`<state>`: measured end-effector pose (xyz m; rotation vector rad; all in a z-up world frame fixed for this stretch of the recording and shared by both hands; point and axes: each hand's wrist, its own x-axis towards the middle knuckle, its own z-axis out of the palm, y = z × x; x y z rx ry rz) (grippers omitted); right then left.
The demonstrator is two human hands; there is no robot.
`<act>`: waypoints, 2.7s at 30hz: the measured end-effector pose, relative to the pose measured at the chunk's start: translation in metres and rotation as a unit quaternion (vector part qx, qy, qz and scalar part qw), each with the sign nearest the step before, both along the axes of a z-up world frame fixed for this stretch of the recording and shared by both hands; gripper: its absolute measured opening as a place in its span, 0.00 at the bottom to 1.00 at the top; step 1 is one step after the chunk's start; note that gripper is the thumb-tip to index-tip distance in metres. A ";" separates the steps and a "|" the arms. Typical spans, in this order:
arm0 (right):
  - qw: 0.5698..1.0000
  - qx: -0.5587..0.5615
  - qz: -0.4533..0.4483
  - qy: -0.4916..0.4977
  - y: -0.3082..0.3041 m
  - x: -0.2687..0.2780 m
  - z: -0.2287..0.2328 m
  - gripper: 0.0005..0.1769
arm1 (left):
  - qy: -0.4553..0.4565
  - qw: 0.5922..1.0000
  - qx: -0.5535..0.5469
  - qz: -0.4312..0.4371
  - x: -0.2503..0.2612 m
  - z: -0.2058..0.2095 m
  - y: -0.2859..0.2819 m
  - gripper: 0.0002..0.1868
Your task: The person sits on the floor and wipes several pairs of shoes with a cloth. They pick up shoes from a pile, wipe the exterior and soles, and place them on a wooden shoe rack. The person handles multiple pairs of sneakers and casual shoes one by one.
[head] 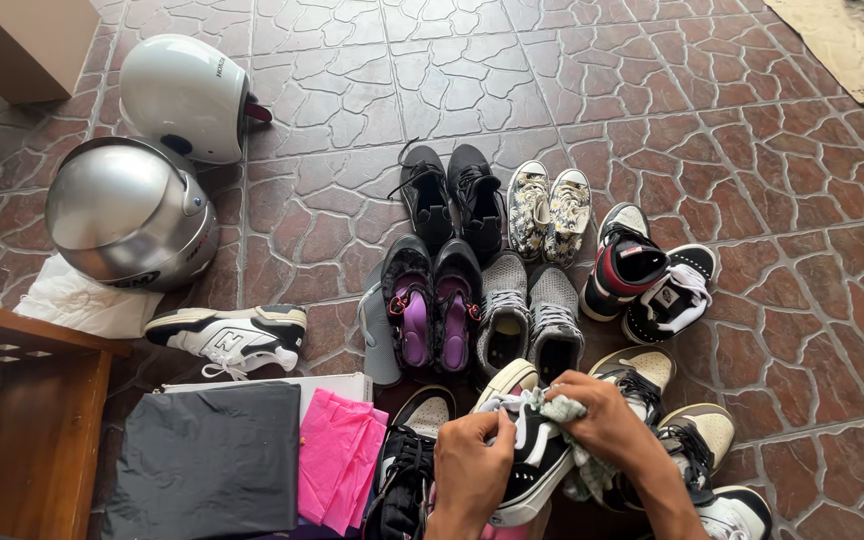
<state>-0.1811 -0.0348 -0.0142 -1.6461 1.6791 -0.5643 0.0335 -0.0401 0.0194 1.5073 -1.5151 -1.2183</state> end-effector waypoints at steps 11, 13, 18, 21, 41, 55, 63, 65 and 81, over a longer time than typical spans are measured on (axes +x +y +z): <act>0.977 -0.211 0.034 0.003 0.005 0.021 0.039 0.23 | 0.025 0.997 -0.048 0.046 0.006 -0.015 -0.010 0.14; 0.958 -0.270 0.097 -0.019 0.015 0.039 0.039 0.23 | 0.038 0.998 -0.047 0.034 0.008 -0.019 -0.007 0.14; 0.952 -0.292 0.095 0.005 0.017 0.042 0.018 0.22 | -0.012 1.000 0.010 0.024 0.007 -0.013 -0.007 0.18; 0.973 -0.219 0.044 -0.051 0.006 0.023 -0.006 0.18 | 0.059 0.997 -0.030 0.026 0.008 -0.013 -0.007 0.17; 0.973 -0.198 0.106 -0.056 0.015 0.037 0.038 0.15 | 0.004 1.000 0.024 0.015 0.005 -0.006 -0.005 0.17; 0.999 0.024 0.038 -0.015 -0.010 0.007 0.009 0.11 | -0.009 0.999 0.030 -0.009 0.003 -0.008 -0.001 0.19; 0.988 0.105 -0.040 0.111 -0.017 -0.014 -0.010 0.12 | 0.008 1.000 0.005 -0.026 0.001 -0.001 0.001 0.18; 0.983 0.133 -0.073 0.105 -0.014 -0.018 -0.018 0.14 | -0.011 1.000 -0.004 -0.025 -0.002 -0.002 0.003 0.19; 0.970 -0.067 0.006 0.233 -0.028 -0.013 -0.071 0.18 | 0.042 0.950 -0.211 -0.228 0.010 -0.020 -0.002 0.19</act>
